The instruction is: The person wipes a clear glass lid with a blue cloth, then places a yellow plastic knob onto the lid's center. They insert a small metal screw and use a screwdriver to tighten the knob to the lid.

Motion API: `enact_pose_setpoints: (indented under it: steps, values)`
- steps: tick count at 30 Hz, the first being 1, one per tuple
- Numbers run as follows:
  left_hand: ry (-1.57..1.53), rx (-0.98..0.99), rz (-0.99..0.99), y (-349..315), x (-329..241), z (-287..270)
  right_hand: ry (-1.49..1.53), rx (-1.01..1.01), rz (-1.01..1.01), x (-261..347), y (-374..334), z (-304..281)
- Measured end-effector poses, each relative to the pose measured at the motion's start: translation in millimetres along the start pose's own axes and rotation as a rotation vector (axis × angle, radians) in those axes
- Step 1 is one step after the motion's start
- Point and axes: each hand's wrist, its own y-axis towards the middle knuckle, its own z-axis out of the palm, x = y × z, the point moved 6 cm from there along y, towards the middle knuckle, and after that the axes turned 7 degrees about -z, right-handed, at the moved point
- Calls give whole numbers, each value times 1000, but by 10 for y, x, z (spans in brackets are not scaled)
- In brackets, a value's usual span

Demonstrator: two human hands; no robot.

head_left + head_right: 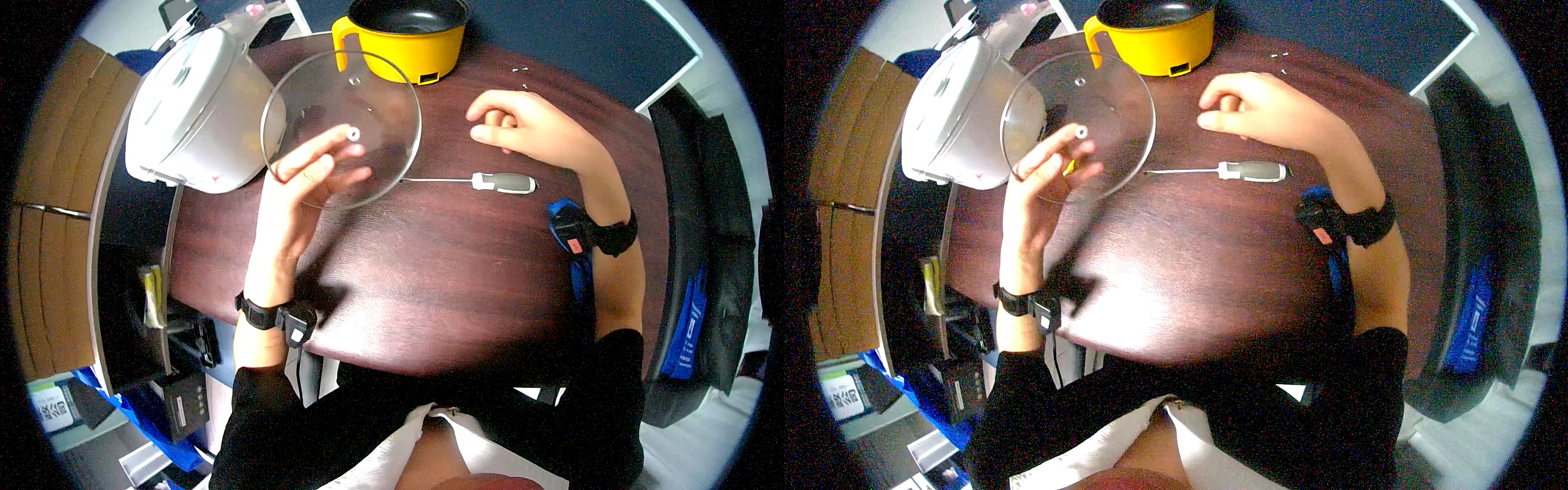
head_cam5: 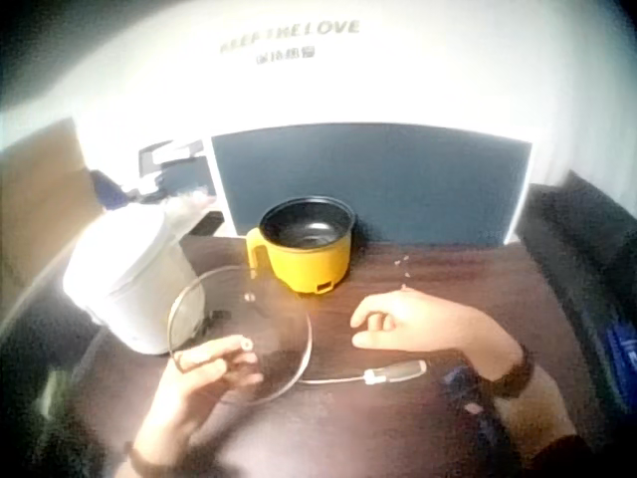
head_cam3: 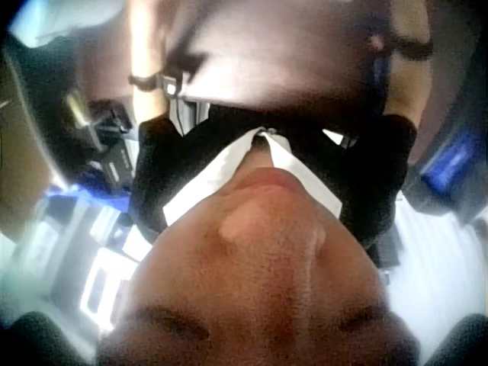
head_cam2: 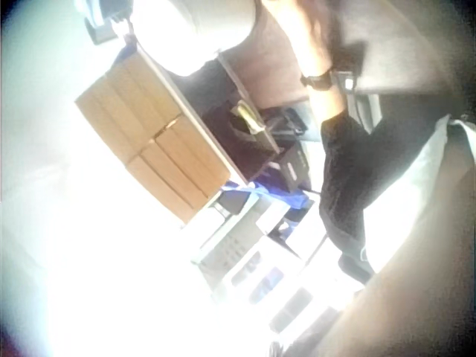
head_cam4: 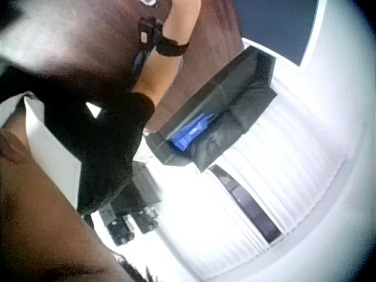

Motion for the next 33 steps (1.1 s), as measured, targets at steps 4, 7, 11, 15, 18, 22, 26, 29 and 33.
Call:
enact_pose_setpoints:
  steps: [4,7,11,15,18,22,26,29,33]
  values:
    - [60,-129,148,24,-175,-143,-111,46,35,-52,-27,86]
    - [131,-230,245,24,-278,-236,-169,76,71,-100,2,198]
    - [163,-287,319,1,-375,-339,-251,108,108,-153,24,287]
    - [191,-315,366,-47,-446,-319,-291,123,102,-122,40,322]
    - [212,-326,379,-39,-460,-312,-294,125,83,-140,15,287]
    - [267,-334,411,-45,-472,-336,-283,170,123,-225,-33,158]
    - [294,-331,420,-98,-534,-319,-373,85,69,-332,-113,-128]
    - [316,-322,432,-128,-545,-243,-345,109,146,-420,-213,-278]
    - [453,-359,463,-159,-591,-247,-304,158,181,-436,-268,-277]
